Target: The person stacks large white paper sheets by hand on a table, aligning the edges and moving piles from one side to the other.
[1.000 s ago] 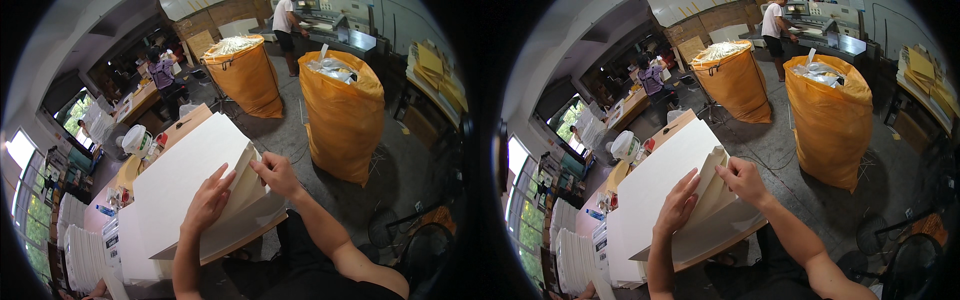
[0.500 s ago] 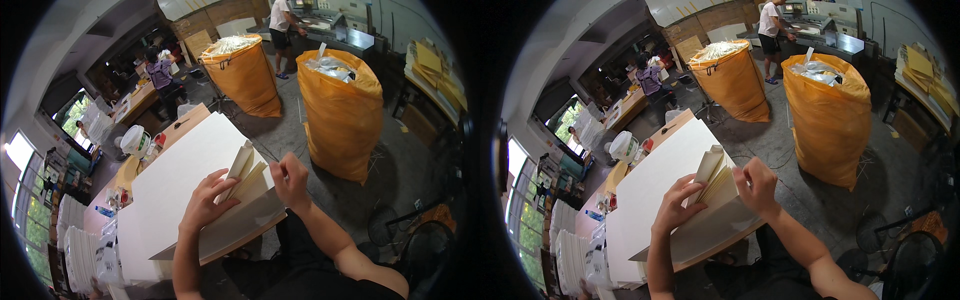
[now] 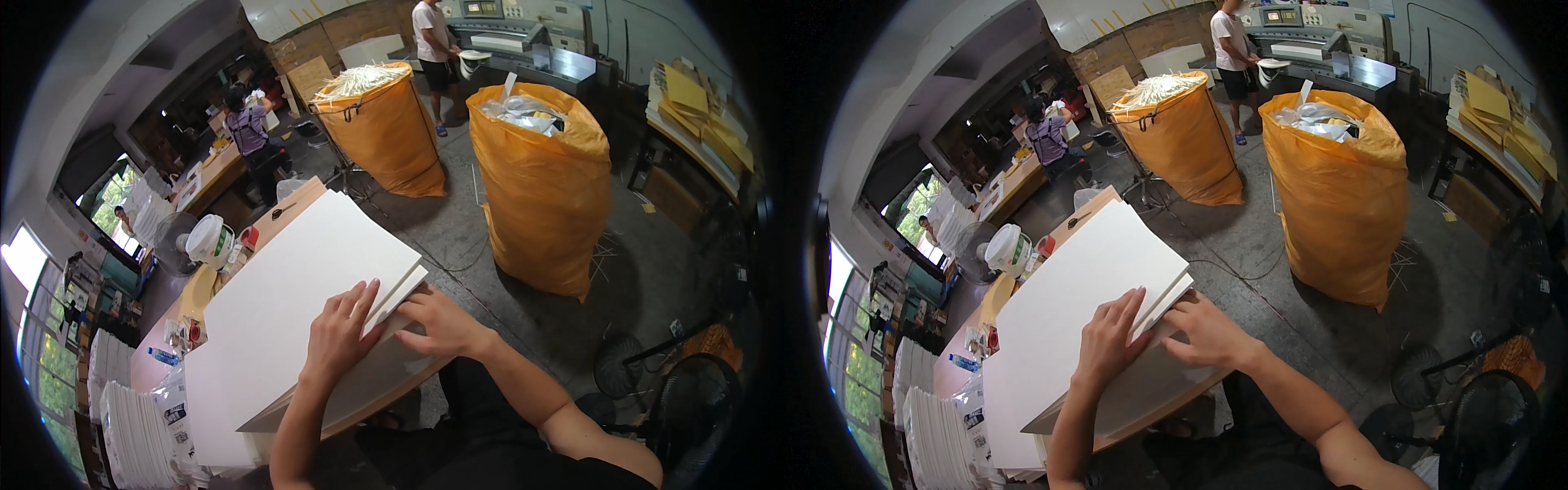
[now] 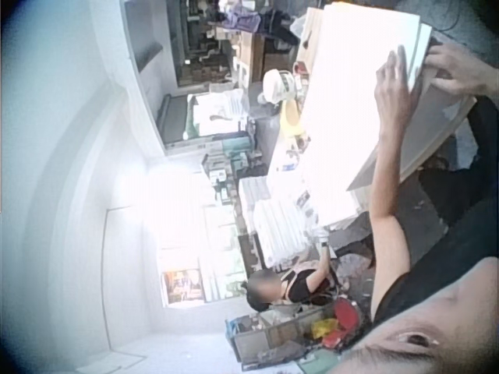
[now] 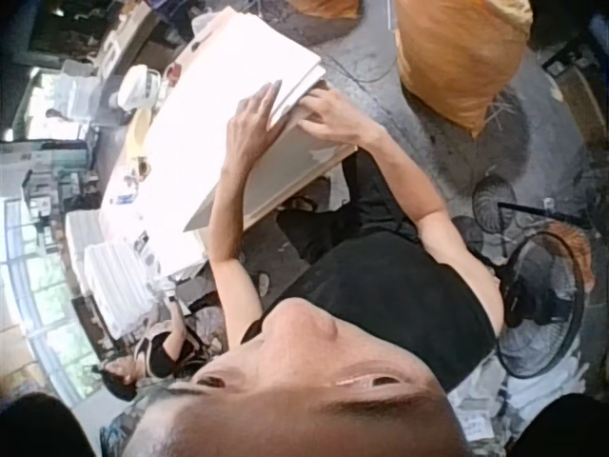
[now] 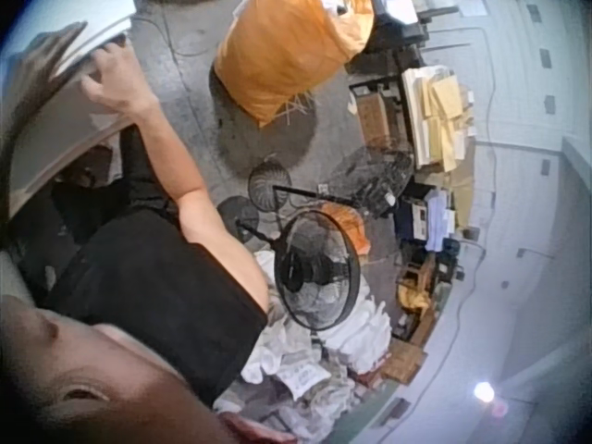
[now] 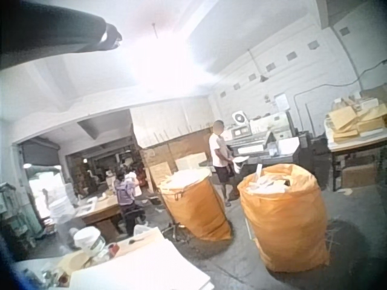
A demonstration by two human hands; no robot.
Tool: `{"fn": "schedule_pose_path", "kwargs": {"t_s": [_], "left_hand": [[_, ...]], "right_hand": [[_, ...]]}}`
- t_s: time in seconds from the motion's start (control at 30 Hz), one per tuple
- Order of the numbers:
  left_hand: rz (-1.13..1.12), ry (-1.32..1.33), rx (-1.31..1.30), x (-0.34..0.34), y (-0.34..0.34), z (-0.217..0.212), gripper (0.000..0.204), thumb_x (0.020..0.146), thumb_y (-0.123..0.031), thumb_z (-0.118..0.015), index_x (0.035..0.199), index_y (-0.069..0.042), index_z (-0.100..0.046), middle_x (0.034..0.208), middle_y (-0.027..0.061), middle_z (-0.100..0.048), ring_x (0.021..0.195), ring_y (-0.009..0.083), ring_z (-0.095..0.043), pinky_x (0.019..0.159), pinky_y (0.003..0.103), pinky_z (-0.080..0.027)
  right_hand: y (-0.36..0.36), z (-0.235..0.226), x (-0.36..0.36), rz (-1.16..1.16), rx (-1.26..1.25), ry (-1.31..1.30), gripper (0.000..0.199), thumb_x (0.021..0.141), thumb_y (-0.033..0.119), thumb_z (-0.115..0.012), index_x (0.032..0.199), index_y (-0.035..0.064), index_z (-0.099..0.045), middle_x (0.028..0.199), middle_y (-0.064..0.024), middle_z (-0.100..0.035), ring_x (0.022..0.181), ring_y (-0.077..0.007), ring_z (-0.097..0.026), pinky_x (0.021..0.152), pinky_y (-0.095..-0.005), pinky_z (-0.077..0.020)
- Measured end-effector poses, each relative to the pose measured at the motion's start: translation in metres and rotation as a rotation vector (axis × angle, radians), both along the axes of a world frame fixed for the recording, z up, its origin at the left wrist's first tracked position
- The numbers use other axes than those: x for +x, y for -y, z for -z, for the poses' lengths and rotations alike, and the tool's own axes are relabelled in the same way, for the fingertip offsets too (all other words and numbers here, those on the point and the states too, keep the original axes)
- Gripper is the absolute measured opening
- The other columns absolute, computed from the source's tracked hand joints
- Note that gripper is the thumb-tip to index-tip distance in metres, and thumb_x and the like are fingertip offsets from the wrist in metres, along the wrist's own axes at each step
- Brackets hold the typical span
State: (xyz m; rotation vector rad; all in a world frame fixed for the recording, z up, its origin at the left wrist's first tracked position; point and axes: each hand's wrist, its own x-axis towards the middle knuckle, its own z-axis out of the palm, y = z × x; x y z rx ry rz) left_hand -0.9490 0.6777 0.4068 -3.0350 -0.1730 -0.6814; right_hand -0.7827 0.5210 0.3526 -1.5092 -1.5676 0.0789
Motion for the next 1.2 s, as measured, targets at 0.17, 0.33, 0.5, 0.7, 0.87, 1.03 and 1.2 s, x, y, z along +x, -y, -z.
{"fn": "schedule_pose_path", "kwargs": {"t_s": [0.17,0.33,0.5,0.7,0.87,1.03,1.2], "left_hand": [[-0.037,0.051,-0.063,-0.001,0.003,-0.002,0.076,0.084,-0.029,-0.081,0.152,-0.014,-0.051,0.137,0.0141,-0.063,0.112,0.0332,-0.066,0.089,0.042,-0.059],[-0.049,-0.021,-0.170,0.001,0.004,-0.009,0.065,0.092,-0.022,-0.074,0.152,-0.014,-0.050,0.140,0.0172,-0.060,0.112,0.0355,-0.066,0.090,0.044,-0.058],[0.083,-0.053,-0.144,0.002,-0.011,-0.024,0.062,0.095,-0.007,-0.063,0.151,-0.034,-0.052,0.144,0.0203,-0.057,0.102,0.0355,-0.070,0.084,0.043,-0.060],[0.021,-0.058,-0.242,0.000,-0.008,-0.029,0.033,0.094,-0.008,-0.067,0.123,-0.024,-0.071,0.143,0.0203,-0.058,0.109,0.0371,-0.072,0.088,0.042,-0.061],[0.073,-0.072,-0.296,-0.002,-0.007,-0.031,0.034,0.087,-0.024,-0.080,0.120,-0.021,-0.073,0.144,0.0193,-0.055,0.119,0.0379,-0.066,0.095,0.045,-0.059],[0.075,-0.094,-0.285,-0.004,-0.006,-0.033,0.055,0.077,-0.038,-0.089,0.128,-0.030,-0.070,0.144,0.0177,-0.055,0.113,0.0374,-0.066,0.096,0.044,-0.057],[0.095,-0.123,-0.341,-0.004,-0.014,-0.035,0.056,0.075,-0.036,-0.090,0.127,-0.030,-0.070,0.144,0.0166,-0.056,0.114,0.0370,-0.066,0.096,0.044,-0.057]], "right_hand": [[0.018,0.006,0.011,0.320,0.031,-0.087,0.023,0.094,0.025,-0.069,0.093,0.0025,-0.068,0.096,-0.0139,-0.072,0.090,-0.0338,-0.069,0.079,-0.0453,-0.0540],[0.016,-0.019,0.025,0.400,-0.270,-0.073,0.042,0.098,0.040,-0.067,0.082,0.0016,-0.060,0.078,-0.0171,-0.067,0.074,-0.0387,-0.067,0.067,-0.0489,-0.0515],[-0.017,-0.024,0.012,0.287,-0.004,-0.497,0.040,0.099,0.032,-0.069,0.078,0.0014,-0.053,0.068,-0.0148,-0.059,0.060,-0.0261,-0.063,0.059,-0.0426,-0.0497],[-0.025,-0.025,-0.001,0.202,0.103,-0.799,0.033,0.101,0.023,-0.065,0.075,0.0074,-0.051,0.063,-0.0005,-0.055,0.058,-0.0098,-0.057,0.050,-0.0269,-0.0425],[-0.025,-0.020,0.014,-0.064,0.051,-1.164,0.032,0.103,0.026,-0.063,0.077,0.0094,-0.054,0.063,0.0003,-0.056,0.056,-0.0085,-0.057,0.049,-0.0245,-0.0421],[-0.025,-0.021,0.012,-0.106,0.082,-1.254,0.031,0.103,0.026,-0.064,0.078,0.0090,-0.055,0.062,0.0007,-0.055,0.054,-0.0083,-0.055,0.049,-0.0242,-0.0418],[-0.023,-0.021,0.017,-0.109,0.027,-1.197,0.032,0.104,0.027,-0.063,0.078,0.0100,-0.054,0.063,0.0011,-0.053,0.055,-0.0086,-0.056,0.048,-0.0235,-0.0400]]}}
